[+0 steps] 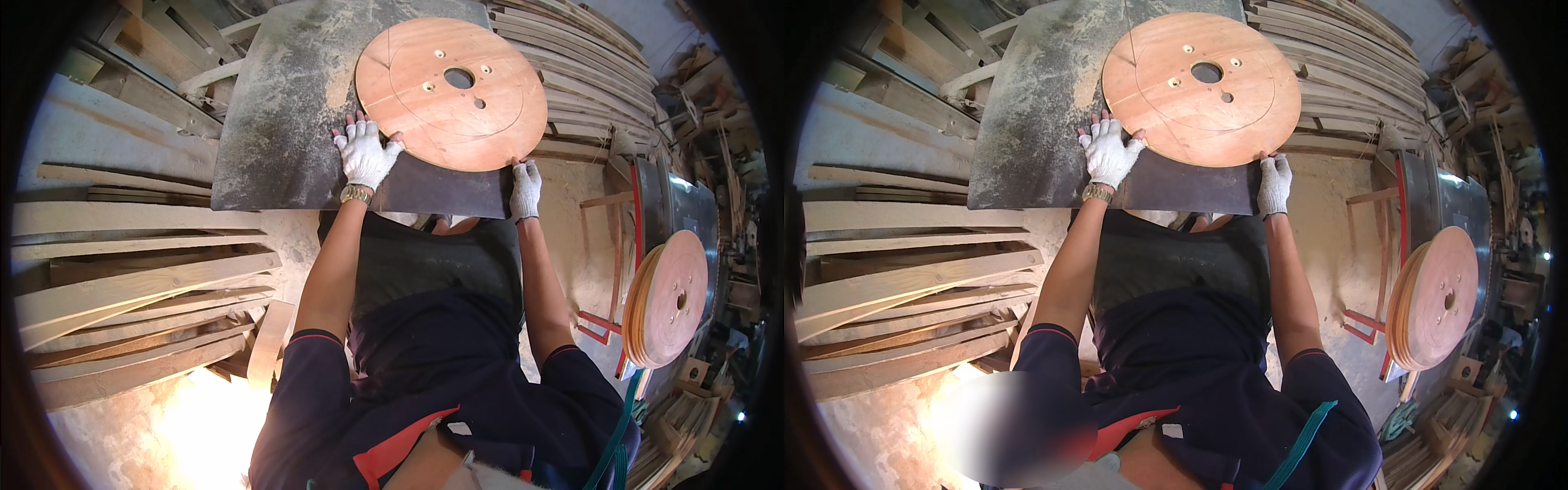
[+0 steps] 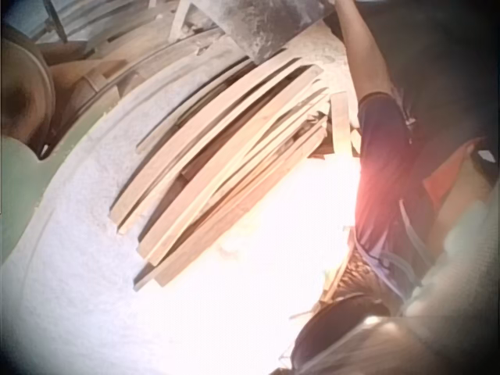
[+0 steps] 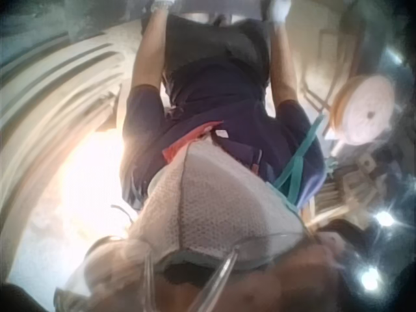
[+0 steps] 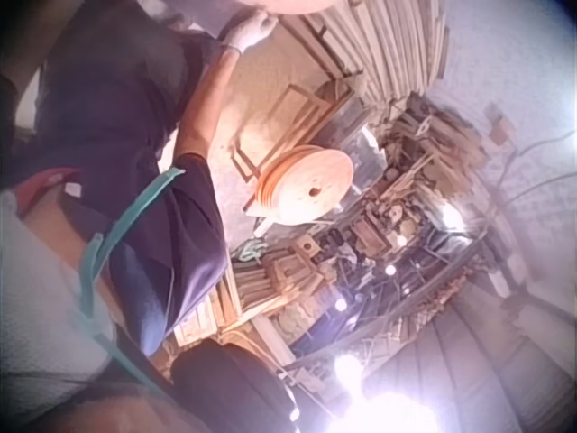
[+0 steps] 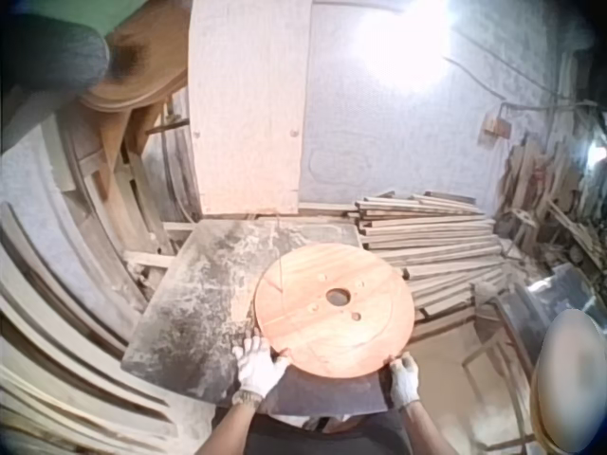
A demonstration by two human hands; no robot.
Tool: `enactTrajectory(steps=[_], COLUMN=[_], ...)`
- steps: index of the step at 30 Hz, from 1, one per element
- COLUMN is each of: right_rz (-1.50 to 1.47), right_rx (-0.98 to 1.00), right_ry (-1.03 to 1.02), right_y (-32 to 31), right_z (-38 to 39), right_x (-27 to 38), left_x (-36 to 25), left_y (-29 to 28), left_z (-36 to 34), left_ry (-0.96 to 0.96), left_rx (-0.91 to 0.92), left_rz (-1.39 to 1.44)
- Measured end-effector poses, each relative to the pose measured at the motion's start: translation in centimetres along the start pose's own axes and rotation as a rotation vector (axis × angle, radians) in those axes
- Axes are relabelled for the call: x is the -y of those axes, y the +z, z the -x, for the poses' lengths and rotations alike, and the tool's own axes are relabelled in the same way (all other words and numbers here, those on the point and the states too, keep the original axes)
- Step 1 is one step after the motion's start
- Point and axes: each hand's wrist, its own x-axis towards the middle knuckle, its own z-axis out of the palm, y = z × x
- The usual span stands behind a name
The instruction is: The person sands a circular wooden disc with a central hole on a flat surface using both hands. They rotate the disc to sand different areas, then lift it and place it on a nearby stack of similar discs before returning to sand another disc.
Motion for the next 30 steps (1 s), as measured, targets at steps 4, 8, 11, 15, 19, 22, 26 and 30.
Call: enactTrajectory(steps=[4, 8, 11, 15, 19, 22, 26, 30], right_rz=[-0.018, -0.045, -0.075, -0.114, -0.103, -0.126, -0.143, -0.119], right_rx=[0.019, 0.012, -0.039, -0.008, 0.021, 0.023, -0.031, -0.001], right_ry=[-0.009, 0.035, 0.064, 0.03, 0.037, 0.06, 0.078, 0.047], right_y=[-0.1, 0.6, 0.8, 0.7, 0.6, 1.3, -0.6, 1.0], right_z=[0.0, 0.6, 0.5, 0.4, 0.3, 0.6, -0.8, 0.4], right_x=[0.0, 0.7, 0.8, 0.6, 0.4, 0.6, -0.8, 0.4], left_x=[0.2, 0.6, 0.3, -0.2, 0.0, 0.4, -0.6, -0.2], left_y=[0.4, 0.7, 0.1, -0.3, 0.0, 0.2, -0.7, -0.7], left_z=[-0.2, -0.1, -0.1, 0.0, 0.1, 0.2, -0.2, 0.2], left_ry=[-0.002, -0.008, -0.042, -0.017, -0.012, -0.023, -0.044, -0.03], left_rx=[-0.025, -0.062, 0.05, 0.012, -0.034, -0.052, 0.058, 0.034], left_rz=[0.011, -0.005, 0.034, -0.006, -0.036, -0.032, 0.062, -0.034])
